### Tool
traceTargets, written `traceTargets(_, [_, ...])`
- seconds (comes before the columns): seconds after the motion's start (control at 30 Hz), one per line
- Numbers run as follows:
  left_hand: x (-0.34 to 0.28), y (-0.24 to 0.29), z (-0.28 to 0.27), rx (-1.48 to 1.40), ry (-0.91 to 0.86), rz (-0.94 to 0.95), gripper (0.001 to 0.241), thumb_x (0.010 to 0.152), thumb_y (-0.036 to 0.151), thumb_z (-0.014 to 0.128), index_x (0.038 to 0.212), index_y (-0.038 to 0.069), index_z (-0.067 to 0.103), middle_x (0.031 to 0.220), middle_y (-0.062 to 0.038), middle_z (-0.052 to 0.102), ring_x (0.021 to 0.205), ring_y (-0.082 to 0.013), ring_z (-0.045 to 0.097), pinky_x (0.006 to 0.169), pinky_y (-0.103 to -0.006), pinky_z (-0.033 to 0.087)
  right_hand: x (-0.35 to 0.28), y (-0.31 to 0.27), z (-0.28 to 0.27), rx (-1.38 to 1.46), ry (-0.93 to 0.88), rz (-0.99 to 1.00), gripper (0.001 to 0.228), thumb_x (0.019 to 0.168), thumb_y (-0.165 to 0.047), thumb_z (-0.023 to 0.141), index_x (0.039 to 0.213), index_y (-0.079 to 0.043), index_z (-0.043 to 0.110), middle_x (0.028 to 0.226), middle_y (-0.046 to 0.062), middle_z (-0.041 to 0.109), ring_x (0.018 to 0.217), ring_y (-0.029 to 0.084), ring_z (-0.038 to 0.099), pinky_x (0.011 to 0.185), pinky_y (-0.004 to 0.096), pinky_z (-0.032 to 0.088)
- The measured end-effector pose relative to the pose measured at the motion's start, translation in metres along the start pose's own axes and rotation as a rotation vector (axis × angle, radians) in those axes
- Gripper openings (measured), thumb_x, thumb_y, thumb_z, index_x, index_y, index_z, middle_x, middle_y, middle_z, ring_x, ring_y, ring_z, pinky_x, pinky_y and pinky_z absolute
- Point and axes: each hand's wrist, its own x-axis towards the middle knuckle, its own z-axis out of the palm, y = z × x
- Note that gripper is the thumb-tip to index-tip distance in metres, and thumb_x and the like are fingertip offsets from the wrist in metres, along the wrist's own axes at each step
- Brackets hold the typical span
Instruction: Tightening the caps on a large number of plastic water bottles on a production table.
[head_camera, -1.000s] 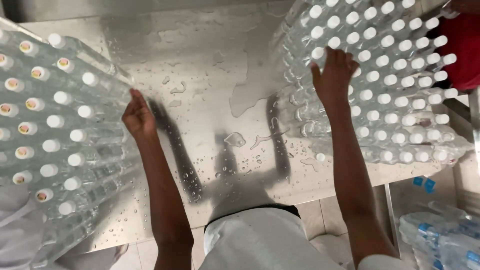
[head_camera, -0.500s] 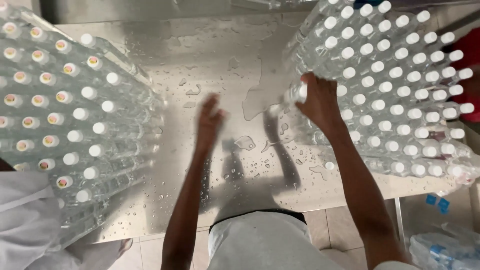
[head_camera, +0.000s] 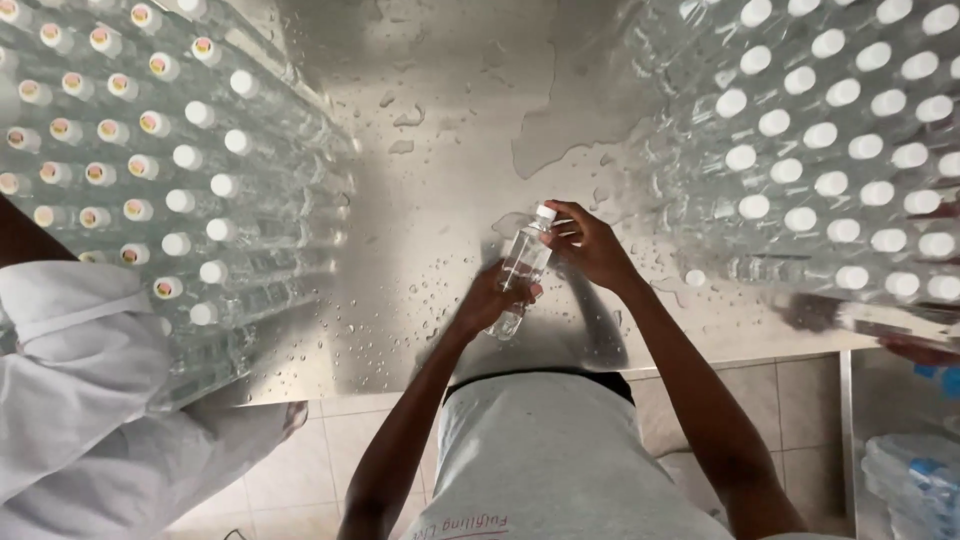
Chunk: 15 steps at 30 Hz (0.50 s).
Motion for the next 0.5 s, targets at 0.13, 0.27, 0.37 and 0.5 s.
traceTargets(0.13, [-0.002, -0.029, 0.001, 0.084, 0.089, -0.049, 0.058, 0.092, 0.034, 0.093, 0.135, 0.004, 0.069, 0.114, -0.021, 0.076, 0.097, -0.0277, 0.082, 0.08, -0.0404, 0.071, -0.002, 0.029, 0.013, 0.05, -0.016, 0.095, 0.059, 0.102, -0.018, 0.081, 0.156, -0.01, 0.059, 0.141, 0.02, 0.067, 0.116, 0.027, 0.074, 0.096, 0.039, 0.063])
traceTargets(0.27, [-0.009, -0.014, 0.005, 0.156, 0.09, -0.076, 0.066, 0.092, 0.044, 0.091, 0.137, 0.0, 0.071, 0.114, -0.023, 0.078, 0.109, -0.0325, 0.078, 0.1, -0.05, 0.06, 0.002, 0.035, 0.01, 0.03, -0.033, 0.157, 0.058, 0.101, -0.02, 0.082, 0.155, -0.012, 0.06, 0.145, 0.02, 0.065, 0.117, 0.029, 0.075, 0.094, 0.039, 0.064])
traceTargets(0.37, [-0.009, -0.01, 0.004, 0.184, 0.076, -0.068, 0.06, 0.092, 0.043, 0.09, 0.135, 0.004, 0.074, 0.113, -0.018, 0.08, 0.111, -0.0289, 0.077, 0.104, -0.048, 0.057, 0.005, 0.027, 0.003, -0.03, -0.05, 0.202, 0.06, 0.102, -0.03, 0.082, 0.157, -0.021, 0.06, 0.12, 0.013, 0.077, 0.104, 0.024, 0.08, 0.088, 0.036, 0.066])
traceTargets(0.5, [-0.01, 0.001, 0.003, 0.19, 0.043, -0.046, 0.058, 0.093, 0.044, 0.09, 0.133, 0.004, 0.076, 0.112, -0.018, 0.081, 0.111, -0.0288, 0.076, 0.105, -0.0477, 0.056, 0.0, 0.004, -0.011, -0.066, -0.072, 0.176, 0.058, 0.102, -0.03, 0.081, 0.155, -0.018, 0.062, 0.117, 0.014, 0.079, 0.101, 0.022, 0.079, 0.086, 0.039, 0.064])
